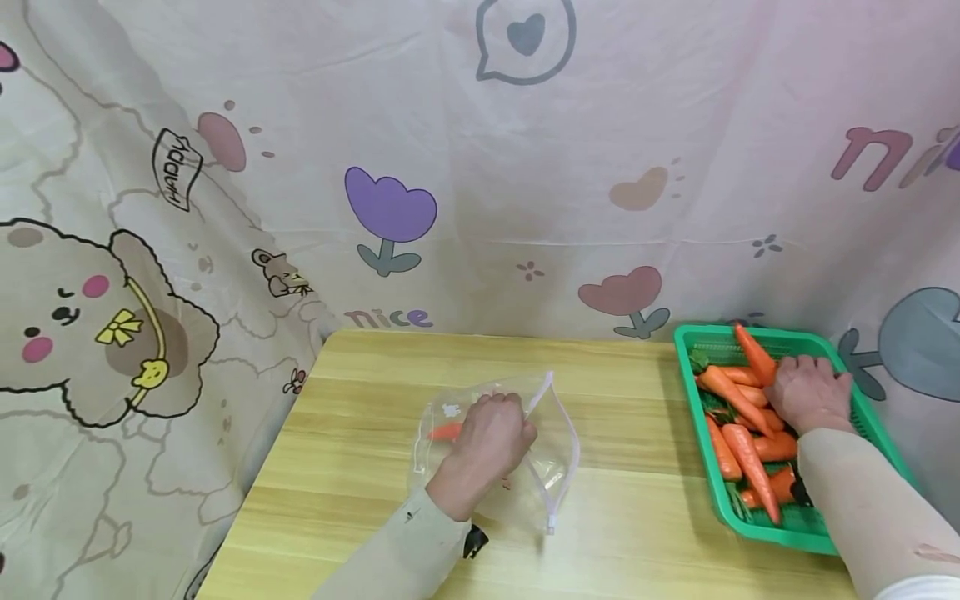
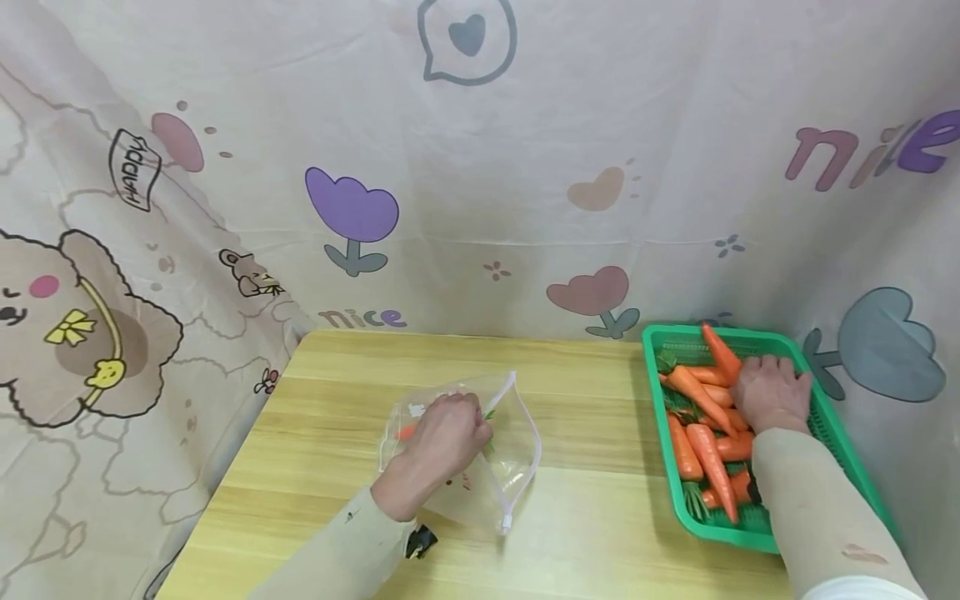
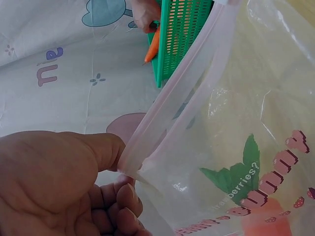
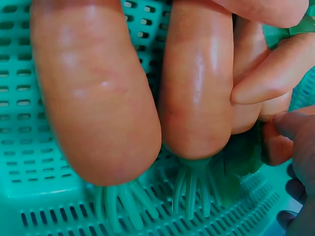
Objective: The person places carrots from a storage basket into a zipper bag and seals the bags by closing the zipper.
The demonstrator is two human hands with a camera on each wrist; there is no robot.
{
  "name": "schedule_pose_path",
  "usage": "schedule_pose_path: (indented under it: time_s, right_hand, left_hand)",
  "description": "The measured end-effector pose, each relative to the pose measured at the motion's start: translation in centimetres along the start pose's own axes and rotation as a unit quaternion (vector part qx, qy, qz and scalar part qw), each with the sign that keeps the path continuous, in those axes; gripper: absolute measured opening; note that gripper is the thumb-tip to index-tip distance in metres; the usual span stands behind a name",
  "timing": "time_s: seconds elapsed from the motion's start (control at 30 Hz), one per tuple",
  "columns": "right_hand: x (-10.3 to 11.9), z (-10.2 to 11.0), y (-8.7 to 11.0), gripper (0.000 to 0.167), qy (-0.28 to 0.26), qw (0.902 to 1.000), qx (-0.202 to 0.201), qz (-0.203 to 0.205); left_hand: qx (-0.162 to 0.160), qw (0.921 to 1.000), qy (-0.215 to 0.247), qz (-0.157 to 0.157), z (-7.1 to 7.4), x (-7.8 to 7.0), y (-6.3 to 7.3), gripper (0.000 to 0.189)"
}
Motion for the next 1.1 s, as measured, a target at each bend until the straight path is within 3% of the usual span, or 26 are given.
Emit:
schedule_pose_path:
  time_s: [0.27, 0.5, 0.7, 0.9, 1.1]
  right_hand:
    - [-0.36, -0.35, 0.04, 0.051, -0.033, 0.9970, 0.059, -0.038]
    - [-0.08, -0.18, -0.27, 0.050, -0.052, 0.9969, 0.042, -0.041]
    - [-0.29, -0.54, 0.03, 0.051, -0.062, 0.9944, 0.079, -0.033]
    - [-0.83, -0.87, 0.55, 0.048, -0.045, 0.9975, 0.044, -0.032]
    - [-1.04, -0.93, 0.44, 0.051, -0.040, 0.9979, 0.036, -0.035]
  left_hand:
    - [-0.006, 1.0000, 0.005, -0.002, 0.06, 0.06, 0.07, 0.024]
    - [-0.004, 1.0000, 0.006, 0.004, 0.23, 0.19, -0.09, 0.024]
    - [0.015, 0.9993, 0.025, 0.025, -0.01, 0.41, -0.13, 0.022]
    - [0.013, 0.9992, 0.028, 0.026, -0.23, 0.42, -0.01, 0.023]
    - [0.018, 0.9994, 0.023, 0.020, -0.26, 0.40, 0.14, 0.023]
Point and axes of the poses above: each hand's wrist, its own y-axis away from the middle knuckle, its own z-axis out of the back of the hand, x = y × z, the point moved 3 cm from there along -y, towards the middle knuckle, and after that the axes turned 13 degrees about y, right-handed, at the moved point
